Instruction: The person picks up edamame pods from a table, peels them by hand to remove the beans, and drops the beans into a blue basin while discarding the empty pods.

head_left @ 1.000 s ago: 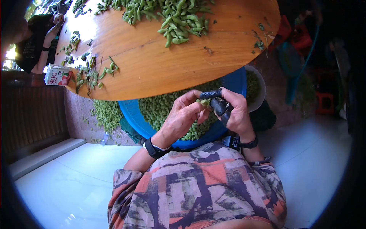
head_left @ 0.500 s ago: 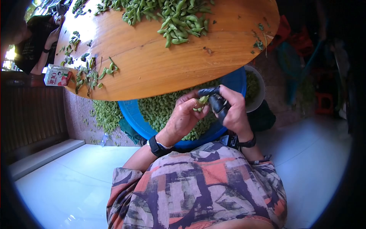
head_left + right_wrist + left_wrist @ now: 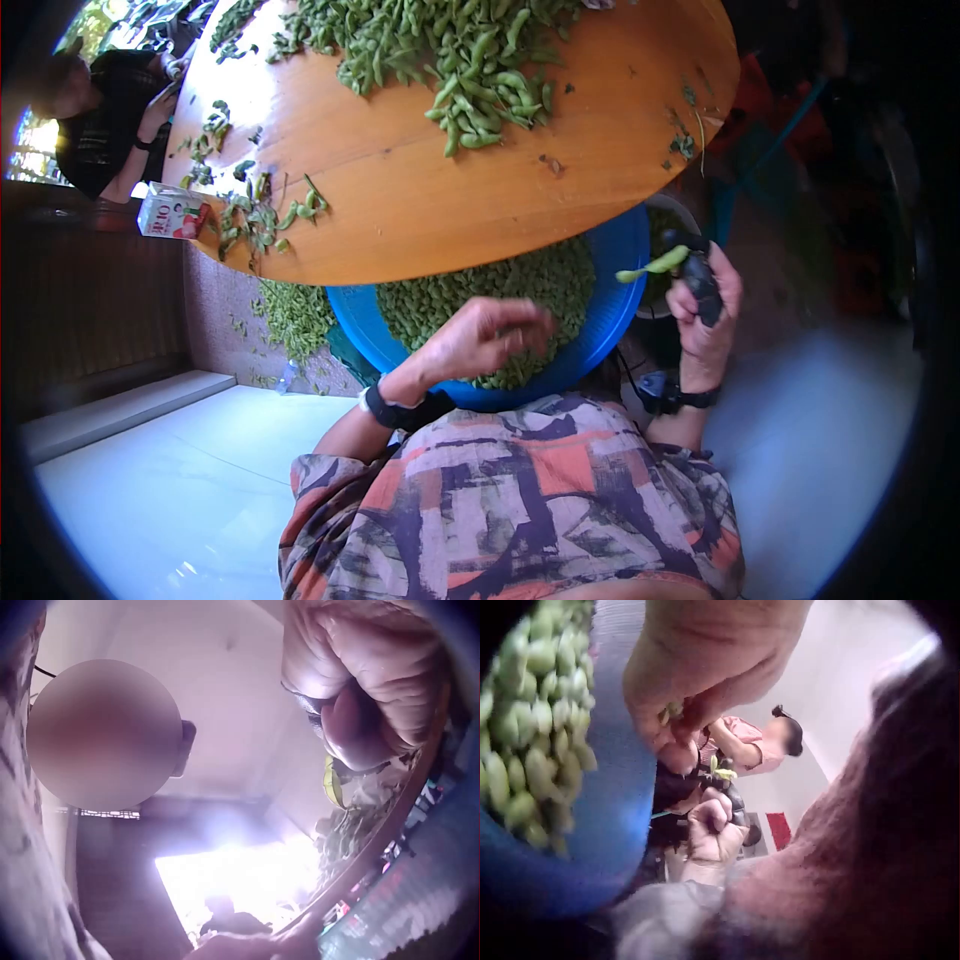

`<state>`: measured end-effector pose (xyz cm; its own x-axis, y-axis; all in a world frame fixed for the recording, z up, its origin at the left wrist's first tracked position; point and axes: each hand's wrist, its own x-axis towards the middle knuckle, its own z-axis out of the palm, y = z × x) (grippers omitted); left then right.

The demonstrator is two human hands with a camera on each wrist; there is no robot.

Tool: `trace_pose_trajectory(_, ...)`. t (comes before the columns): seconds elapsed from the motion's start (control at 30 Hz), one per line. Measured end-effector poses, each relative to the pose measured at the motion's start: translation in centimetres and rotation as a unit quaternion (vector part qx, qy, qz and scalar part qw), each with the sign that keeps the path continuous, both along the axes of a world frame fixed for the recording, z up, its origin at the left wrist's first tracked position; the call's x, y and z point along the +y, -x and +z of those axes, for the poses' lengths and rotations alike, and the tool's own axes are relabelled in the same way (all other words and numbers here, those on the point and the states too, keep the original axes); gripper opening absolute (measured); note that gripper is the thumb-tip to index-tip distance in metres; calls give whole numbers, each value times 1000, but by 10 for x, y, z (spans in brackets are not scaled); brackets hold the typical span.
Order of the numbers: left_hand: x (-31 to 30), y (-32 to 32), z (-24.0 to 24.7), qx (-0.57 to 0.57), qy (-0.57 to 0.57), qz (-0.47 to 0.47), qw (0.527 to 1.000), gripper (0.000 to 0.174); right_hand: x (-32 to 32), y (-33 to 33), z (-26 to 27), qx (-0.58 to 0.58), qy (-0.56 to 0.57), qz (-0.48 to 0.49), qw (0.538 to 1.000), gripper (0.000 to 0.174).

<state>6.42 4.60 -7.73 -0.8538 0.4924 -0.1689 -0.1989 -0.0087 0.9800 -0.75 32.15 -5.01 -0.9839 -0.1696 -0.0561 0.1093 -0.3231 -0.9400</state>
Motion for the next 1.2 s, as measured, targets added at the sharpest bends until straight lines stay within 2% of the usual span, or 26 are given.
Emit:
trace_pose_trajectory(0.03, -8, 4, 12, 3, 7, 2, 1000, 17, 12, 3, -2, -4, -6, -25, 1000, 38)
trace_pose_trajectory(0.07, -16, 7, 29, 118, 106, -59, 986, 17, 26, 9, -8, 14, -12, -45, 999, 38)
trace_pose_trajectory(0.1, -22, 11, 49, 227, 201, -119, 945, 18, 40, 16, -15, 31, -19, -64, 997, 37)
trace_pose_trajectory(0.13, -28, 19, 70, 219, 206, -72, 951, 17, 50, 24, -19, 41, -48, -89, 994, 34)
trace_pose_trajectory(0.17, -34, 25, 82, 214, 257, 12, 942, 18, 73, 35, -28, 6, -103, -70, 992, 28)
trace_pose_trajectory(0.2, -37, 38, 89, 256, 262, 120, 923, 19, 83, 42, -38, 70, -317, -122, 938, 25)
trace_pose_trajectory(0.23, -40, 53, 94, 231, 349, 180, 890, 18, 85, 48, -43, 131, -512, -169, 832, 21)
trace_pose_trajectory(0.3, -56, 88, 85, 305, 425, 247, 816, 9, 81, 49, -40, 125, -500, -180, 838, 19)
trace_pose_trajectory(0.37, -64, 110, 73, 314, 479, 262, 776, 8, 72, 46, -30, 117, -489, -193, 843, 17)
trace_pose_trajectory(0.43, -66, 117, 64, 307, 514, 240, 764, 10, 63, 40, -21, 16, -430, -168, 887, 16)
trace_pose_trajectory(0.47, -66, 120, 60, 297, 547, 221, 751, 13, 60, 37, -22, 15, -428, -170, 887, 16)
trace_pose_trajectory(0.5, -68, 120, 57, 299, 548, 218, 750, 13, 58, 35, -25, 11, -367, -149, 918, 16)
trace_pose_trajectory(0.53, -74, 118, 54, 299, 529, 238, 758, 13, 54, 32, -25, 6, -304, -129, 944, 15)
trace_pose_trajectory(0.57, -77, 115, 54, 299, 508, 258, 766, 12, 44, 29, -24, 39, -302, -115, 946, 15)
trace_pose_trajectory(0.63, -73, 104, 66, 264, 503, 272, 777, 9, 18, 23, -8, -24, -210, -56, 976, 17)
trace_pose_trajectory(0.7, -68, 88, 71, 138, 318, 322, 881, 7, -17, 17, 13, -37, -155, 17, 987, 22)
trace_pose_trajectory(0.73, -62, 77, 75, 106, 203, 283, 931, 9, -35, 14, 19, -12, -156, 54, 986, 23)
trace_pose_trajectory(0.77, -56, 65, 69, 74, 41, 246, 966, 12, -50, 13, 23, 13, -157, 91, 983, 25)
trace_pose_trajectory(0.83, -28, 48, 70, 3, -39, 222, 974, 9, -71, 11, 25, 50, -66, 191, 978, 27)
trace_pose_trajectory(0.87, -17, 42, 68, -8, -57, 227, 972, 8, -81, 10, 31, -1, -107, 210, 972, 27)
trace_pose_trajectory(0.9, -10, 37, 65, -19, -75, 232, 970, 8, -87, 9, 39, -12, -88, 232, 969, 24)
trace_pose_trajectory(1.03, -1, 27, 48, -27, -97, 287, 953, 9, -92, 5, 38, -13, -75, 238, 968, 20)
trace_pose_trajectory(1.1, 2, 24, 47, -8, -68, 311, 948, 8, -93, 4, 37, -11, -68, 239, 968, 19)
trace_pose_trajectory(1.2, 1, 23, 44, -8, -84, 306, 948, 8, -95, 5, 36, 16, -104, 231, 967, 19)
